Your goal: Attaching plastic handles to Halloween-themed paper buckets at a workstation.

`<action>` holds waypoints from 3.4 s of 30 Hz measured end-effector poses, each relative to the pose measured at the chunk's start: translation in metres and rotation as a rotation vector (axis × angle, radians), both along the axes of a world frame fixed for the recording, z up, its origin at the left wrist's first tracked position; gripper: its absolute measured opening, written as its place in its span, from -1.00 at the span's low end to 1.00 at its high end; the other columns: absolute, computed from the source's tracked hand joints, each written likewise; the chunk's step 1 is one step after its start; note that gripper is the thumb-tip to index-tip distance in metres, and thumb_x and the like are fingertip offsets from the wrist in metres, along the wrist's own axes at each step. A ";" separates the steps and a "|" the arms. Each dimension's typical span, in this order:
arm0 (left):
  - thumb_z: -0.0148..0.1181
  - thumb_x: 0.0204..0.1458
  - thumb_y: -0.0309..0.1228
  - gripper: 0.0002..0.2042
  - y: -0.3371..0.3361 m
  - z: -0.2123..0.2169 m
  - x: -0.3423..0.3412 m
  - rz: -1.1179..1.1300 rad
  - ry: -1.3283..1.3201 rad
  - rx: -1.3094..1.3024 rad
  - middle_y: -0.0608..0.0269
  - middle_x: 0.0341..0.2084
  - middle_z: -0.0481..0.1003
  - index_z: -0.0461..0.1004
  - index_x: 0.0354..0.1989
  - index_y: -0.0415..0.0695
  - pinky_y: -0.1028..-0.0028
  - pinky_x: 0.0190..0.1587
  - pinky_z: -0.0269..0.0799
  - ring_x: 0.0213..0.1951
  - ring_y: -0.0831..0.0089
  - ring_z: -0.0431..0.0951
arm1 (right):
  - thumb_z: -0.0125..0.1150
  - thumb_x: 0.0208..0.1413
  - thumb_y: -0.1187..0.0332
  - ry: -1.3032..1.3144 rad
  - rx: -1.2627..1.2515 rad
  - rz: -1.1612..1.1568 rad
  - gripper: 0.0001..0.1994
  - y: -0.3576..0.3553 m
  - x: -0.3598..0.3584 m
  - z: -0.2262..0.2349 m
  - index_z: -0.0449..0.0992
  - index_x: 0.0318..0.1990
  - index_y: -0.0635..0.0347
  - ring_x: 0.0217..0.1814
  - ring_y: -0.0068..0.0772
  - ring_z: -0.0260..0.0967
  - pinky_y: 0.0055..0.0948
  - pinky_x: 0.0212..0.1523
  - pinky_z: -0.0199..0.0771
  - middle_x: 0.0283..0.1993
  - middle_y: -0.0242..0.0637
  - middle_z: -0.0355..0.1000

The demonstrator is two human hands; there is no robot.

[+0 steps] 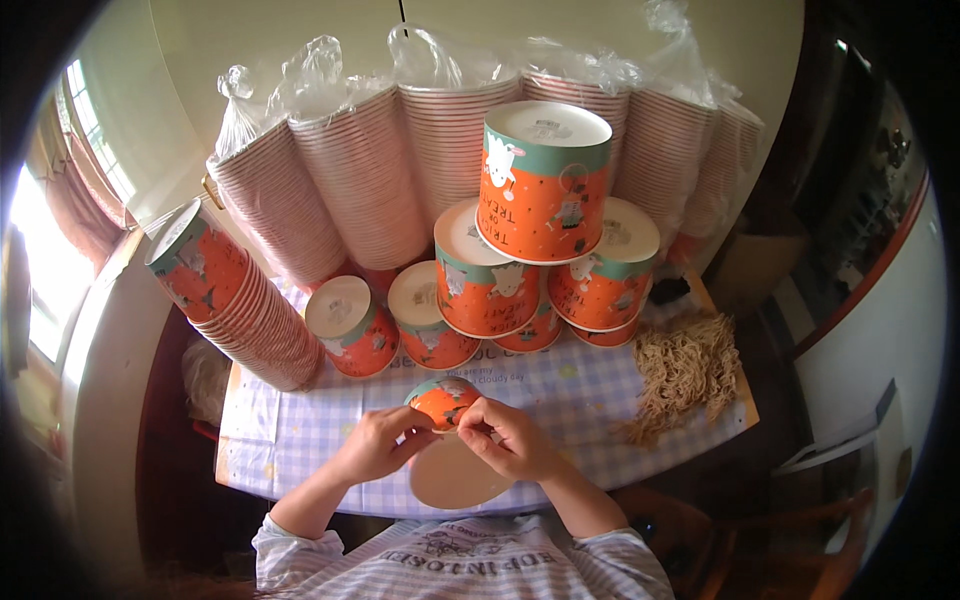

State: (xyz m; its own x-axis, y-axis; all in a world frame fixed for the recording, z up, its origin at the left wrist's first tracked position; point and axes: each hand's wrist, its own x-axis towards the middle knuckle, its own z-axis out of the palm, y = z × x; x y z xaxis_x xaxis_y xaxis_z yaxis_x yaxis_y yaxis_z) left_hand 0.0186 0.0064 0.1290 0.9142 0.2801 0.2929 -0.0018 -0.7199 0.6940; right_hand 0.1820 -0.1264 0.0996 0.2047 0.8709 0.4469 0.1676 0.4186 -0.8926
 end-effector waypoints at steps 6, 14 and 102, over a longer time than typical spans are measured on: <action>0.19 -0.12 -0.48 -0.89 -0.014 -0.023 -0.007 -0.029 0.092 -0.137 0.23 -0.50 0.48 0.49 -0.38 -0.14 0.41 -0.42 0.43 -0.45 0.28 0.52 | 0.04 0.07 0.48 0.137 -0.036 0.052 -0.96 -0.026 -0.011 -0.022 0.35 -0.36 0.23 -0.50 -0.70 0.15 -0.66 -0.48 0.18 -0.46 -0.39 0.30; 0.21 -0.14 -0.44 -0.90 -0.046 -0.060 0.010 -0.055 -0.121 0.098 0.29 -0.58 0.40 0.47 -0.43 -0.11 0.40 -0.58 0.38 -0.57 0.35 0.46 | 0.11 0.02 0.51 -0.070 -0.190 -0.250 -0.93 -0.076 -0.030 -0.014 0.36 -0.34 0.24 -0.63 -0.64 0.23 -0.62 -0.60 0.22 -0.55 -0.36 0.35; 0.19 -0.41 -0.55 -0.87 -0.094 -0.085 0.020 -0.393 -0.049 0.116 0.28 -0.65 0.40 0.39 -0.61 -0.13 0.43 -0.51 0.37 -0.56 0.35 0.42 | 0.07 0.09 0.36 1.507 -0.486 -0.333 -0.86 -0.080 -0.054 -0.089 0.45 -0.37 0.24 -0.57 -0.63 0.16 -0.56 -0.51 0.23 -0.63 -0.54 0.16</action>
State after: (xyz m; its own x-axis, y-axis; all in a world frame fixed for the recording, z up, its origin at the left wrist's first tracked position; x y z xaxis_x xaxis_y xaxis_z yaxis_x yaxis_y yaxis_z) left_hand 0.0381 -0.0873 0.0437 0.9291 -0.1249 0.3482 -0.3235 -0.7310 0.6008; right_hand 0.1276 -0.2065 0.0102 0.3784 0.6921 -0.6147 -0.9168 0.1888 -0.3518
